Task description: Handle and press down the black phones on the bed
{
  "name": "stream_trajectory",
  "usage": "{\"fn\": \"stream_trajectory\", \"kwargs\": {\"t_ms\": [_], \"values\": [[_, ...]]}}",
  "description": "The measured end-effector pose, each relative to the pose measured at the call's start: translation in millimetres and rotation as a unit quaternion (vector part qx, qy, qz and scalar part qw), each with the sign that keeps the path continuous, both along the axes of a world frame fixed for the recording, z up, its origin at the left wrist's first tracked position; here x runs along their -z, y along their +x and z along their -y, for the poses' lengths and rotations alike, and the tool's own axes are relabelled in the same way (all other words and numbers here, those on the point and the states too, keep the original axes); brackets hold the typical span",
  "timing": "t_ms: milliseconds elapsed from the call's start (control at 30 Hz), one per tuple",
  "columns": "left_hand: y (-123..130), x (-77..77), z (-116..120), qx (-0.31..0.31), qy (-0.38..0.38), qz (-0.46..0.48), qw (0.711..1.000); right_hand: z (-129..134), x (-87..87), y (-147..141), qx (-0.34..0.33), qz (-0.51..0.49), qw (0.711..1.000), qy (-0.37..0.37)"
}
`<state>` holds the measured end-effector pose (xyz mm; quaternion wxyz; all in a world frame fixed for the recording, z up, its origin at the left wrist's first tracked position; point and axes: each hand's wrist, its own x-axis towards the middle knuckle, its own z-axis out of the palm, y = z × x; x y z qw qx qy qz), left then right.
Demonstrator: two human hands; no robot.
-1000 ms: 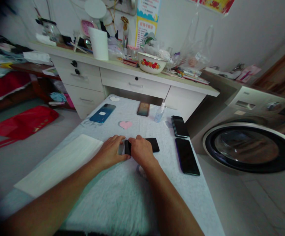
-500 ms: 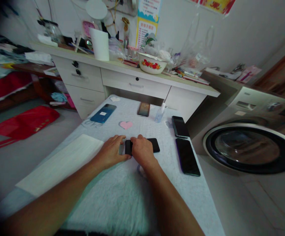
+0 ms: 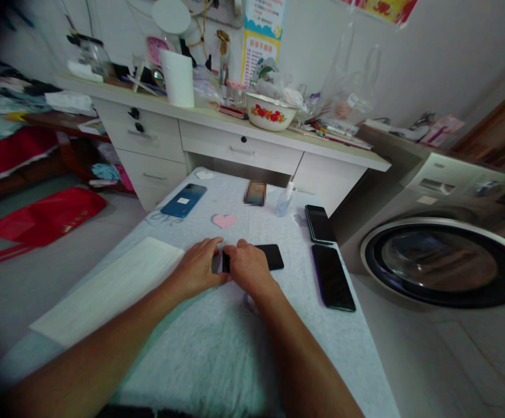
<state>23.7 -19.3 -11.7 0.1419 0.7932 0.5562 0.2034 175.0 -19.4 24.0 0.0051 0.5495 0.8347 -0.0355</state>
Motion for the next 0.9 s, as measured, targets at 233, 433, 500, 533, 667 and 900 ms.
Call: {"fn": "stream_trajectory", "kwargs": {"t_ms": [233, 433, 500, 533, 667, 900], "values": [[1.2, -1.3, 0.1, 0.000, -0.004, -0.003, 1.000, -2.3, 2.9, -1.1, 0.007, 0.004, 1.000, 0.024], [0.3, 2.5, -0.8, -0.002, -0.002, -0.002, 1.000, -4.4, 4.8, 1.5, 0.038, 0.007, 0.999, 0.032], [0.2, 2.7, -1.1, -0.002, -0.004, -0.004, 1.000, -5.0, 5.1, 2.5, 0.049, 0.007, 0.998, 0.034], [0.2, 2.6, -1.2, -0.001, -0.004, -0.004, 1.000, -5.2, 5.2, 2.6, 0.051, 0.008, 0.998, 0.035], [0.5, 2.5, -1.5, -0.003, -0.006, 0.000, 1.000, -5.5, 4.6, 0.5, 0.039, 0.011, 0.999, 0.028], [0.2, 4.7, -1.7, -0.002, 0.000, 0.011, 1.000, -4.8, 5.7, -3.6, 0.002, -0.008, 0.999, 0.040]]}}
